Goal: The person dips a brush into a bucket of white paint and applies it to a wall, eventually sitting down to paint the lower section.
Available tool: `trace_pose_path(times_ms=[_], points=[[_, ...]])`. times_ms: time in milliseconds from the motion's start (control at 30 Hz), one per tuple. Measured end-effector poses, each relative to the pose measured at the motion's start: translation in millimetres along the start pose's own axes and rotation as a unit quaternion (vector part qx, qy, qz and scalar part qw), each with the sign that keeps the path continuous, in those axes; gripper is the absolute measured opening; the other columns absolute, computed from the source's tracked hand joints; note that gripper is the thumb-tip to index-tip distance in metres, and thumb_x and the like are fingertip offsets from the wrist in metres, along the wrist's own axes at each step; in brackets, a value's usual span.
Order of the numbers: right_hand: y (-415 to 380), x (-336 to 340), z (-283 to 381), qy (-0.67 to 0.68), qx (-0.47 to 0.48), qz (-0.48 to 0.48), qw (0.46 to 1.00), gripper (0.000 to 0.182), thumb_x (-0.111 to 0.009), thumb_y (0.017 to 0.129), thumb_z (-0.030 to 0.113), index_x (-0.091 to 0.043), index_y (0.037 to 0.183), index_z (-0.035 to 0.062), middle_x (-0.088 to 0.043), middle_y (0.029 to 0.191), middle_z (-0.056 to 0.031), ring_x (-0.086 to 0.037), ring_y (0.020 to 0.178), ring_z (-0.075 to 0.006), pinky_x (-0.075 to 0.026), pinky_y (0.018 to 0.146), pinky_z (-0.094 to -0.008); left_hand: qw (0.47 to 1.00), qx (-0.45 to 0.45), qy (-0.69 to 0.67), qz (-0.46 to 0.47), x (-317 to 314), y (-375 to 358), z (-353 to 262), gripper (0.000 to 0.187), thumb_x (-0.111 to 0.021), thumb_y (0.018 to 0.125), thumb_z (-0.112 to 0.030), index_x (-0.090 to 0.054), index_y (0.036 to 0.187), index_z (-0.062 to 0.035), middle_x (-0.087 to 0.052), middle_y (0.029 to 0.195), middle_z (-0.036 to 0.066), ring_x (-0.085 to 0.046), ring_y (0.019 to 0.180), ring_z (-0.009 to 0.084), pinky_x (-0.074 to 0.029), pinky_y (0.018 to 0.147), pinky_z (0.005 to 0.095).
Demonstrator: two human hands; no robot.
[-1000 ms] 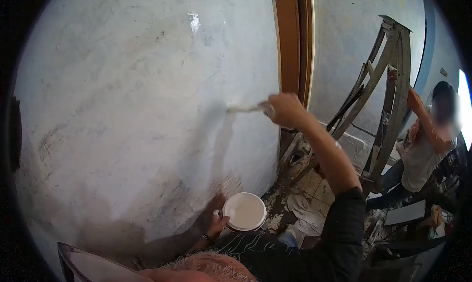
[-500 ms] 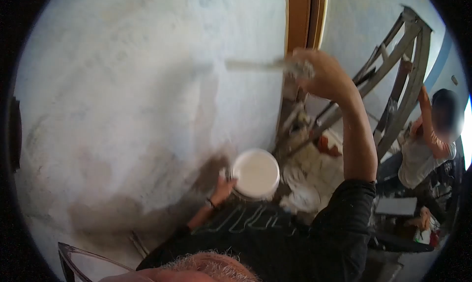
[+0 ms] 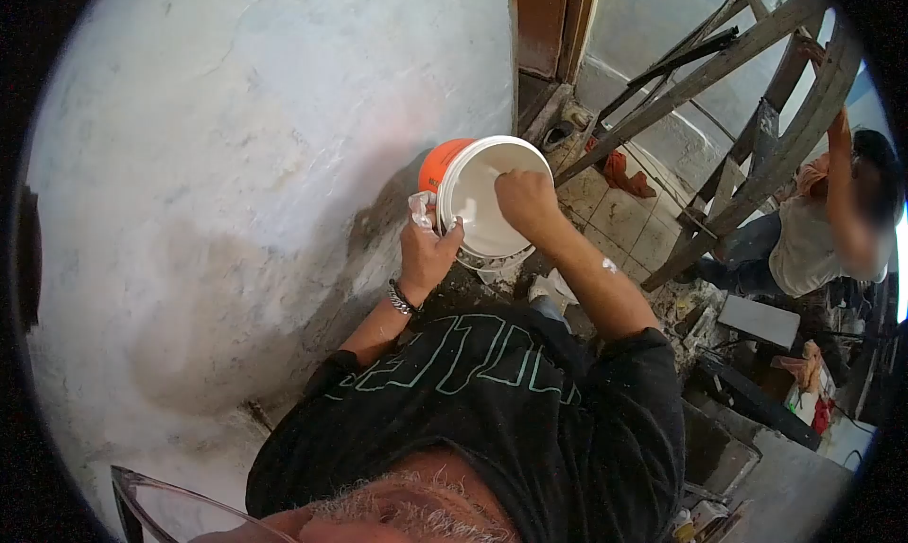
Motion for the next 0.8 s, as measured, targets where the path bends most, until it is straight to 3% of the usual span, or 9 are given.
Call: trace_pose_path(times_ms=[100, 200, 300, 333, 500, 533, 633, 800], points=[[-2.2, -1.0, -1.2, 0.038, 0.012, 0.072, 0.997, 0.018, -0.060, 0.079, 0.015, -0.071, 0.091, 0.0075, -0.069, 0.087, -0.0179, -0.069, 0.080, -0.0331, -0.055, 0.069, -0.0434, 1.000, -0.010, 0.002, -0.007, -4.4, 3.8, 6.9, 0.029, -0.066, 0.080, -0.006, -0.051, 0.104, 0.0026, -0.069, 0.081, 0.015, -0.068, 0.073, 0.0235, -0.050, 0.066, 0.0349], [-11.9, 17.7, -21.9, 0.162, -0.029, 0.022, 0.986, 0.023, -0.060, 0.082, 0.017, -0.069, 0.102, 0.0103, -0.068, 0.091, -0.0195, -0.066, 0.088, -0.0359, -0.052, 0.076, -0.0443, 0.997, 0.041, -0.064, -0.004, -3.5, 12.4, 21.7, 0.041, -0.066, 0.080, -0.008, -0.045, 0.113, 0.0017, -0.068, 0.087, 0.017, -0.069, 0.079, 0.0272, -0.052, 0.072, 0.0371], [-32.7, 66.8, -40.4, 0.317, -0.031, -0.038, 0.947, 0.026, -0.061, 0.084, 0.021, -0.067, 0.108, 0.0120, -0.066, 0.093, -0.0199, -0.063, 0.092, -0.0391, -0.050, 0.078, -0.0447, 0.984, 0.060, -0.164, -0.029, -4.5, 19.2, 43.4, 0.038, -0.065, 0.081, -0.006, -0.047, 0.113, 0.0031, -0.068, 0.091, 0.017, -0.068, 0.083, 0.0227, -0.052, 0.073, 0.0344], [-37.7, 70.3, -45.7, 0.319, -0.037, -0.047, 0.946, 0.026, -0.062, 0.084, 0.020, -0.067, 0.108, 0.0114, -0.066, 0.094, -0.0195, -0.063, 0.093, -0.0396, -0.050, 0.078, -0.0448, 0.986, 0.053, -0.158, -0.010, 0.9, 23.4, 34.3, 0.026, -0.060, 0.086, 0.000, -0.046, 0.108, 0.0032, -0.066, 0.097, 0.013, -0.063, 0.083, 0.0135, -0.051, 0.068, 0.0273], [-62.0, 83.2, -56.1, 0.273, -0.017, -0.148, 0.950, 0.035, -0.070, 0.081, 0.016, -0.064, 0.114, 0.0065, -0.063, 0.114, -0.0208, -0.060, 0.103, -0.0399, -0.048, 0.084, -0.0453, 0.968, 0.064, -0.241, -0.025, 10.1, 40.1, 27.4, 0.023, -0.061, 0.085, 0.000, -0.047, 0.103, 0.0004, -0.064, 0.088, 0.008, -0.062, 0.077, 0.0099, -0.050, 0.065, 0.0252], [-64.7, 87.5, -56.8, 0.285, -0.026, -0.149, 0.946, 0.041, -0.072, 0.076, 0.008, -0.062, 0.116, 0.0050, -0.063, 0.112, -0.0199, -0.059, 0.104, -0.0423, -0.047, 0.085, -0.0457, 0.962, 0.074, -0.261, -0.031, 12.6, 41.6, 25.9, 0.023, -0.062, 0.084, 0.000, -0.048, 0.103, 0.0013, -0.065, 0.089, 0.009, -0.062, 0.078, 0.0105, -0.050, 0.067, 0.0265], [-67.8, 96.7, -58.0, 0.293, 0.015, -0.190, 0.937, 0.043, -0.069, 0.072, 0.006, -0.059, 0.114, 0.0076, -0.059, 0.102, -0.0156, -0.062, 0.090, -0.0389, -0.049, 0.075, -0.0432, 0.948, 0.071, -0.308, -0.046, 15.6, 49.3, 18.8, 0.021, -0.063, 0.085, 0.000, -0.048, 0.100, 0.0008, -0.065, 0.091, 0.008, -0.062, 0.080, 0.0099, -0.050, 0.068, 0.0255], [-61.1, 115.8, -56.5, 0.279, 0.059, -0.238, 0.929, 0.047, -0.065, 0.067, 0.001, -0.062, 0.112, 0.0084, -0.063, 0.105, -0.0138, -0.064, 0.090, -0.0373, -0.052, 0.077, -0.0388, 0.935, 0.033, -0.342, -0.085, 25.7, 58.4, 7.2, 0.021, -0.064, 0.085, -0.002, -0.049, 0.099, -0.0001, -0.062, 0.088, 0.004, -0.059, 0.076, 0.0088, -0.049, 0.066, 0.0254]])
Point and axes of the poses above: each hand's wrist, its own y-axis towards the middle knuckle, its own x-axis out of the back of the hand, z = x × y, the point moved 3 cm from there along y, towards the middle knuckle
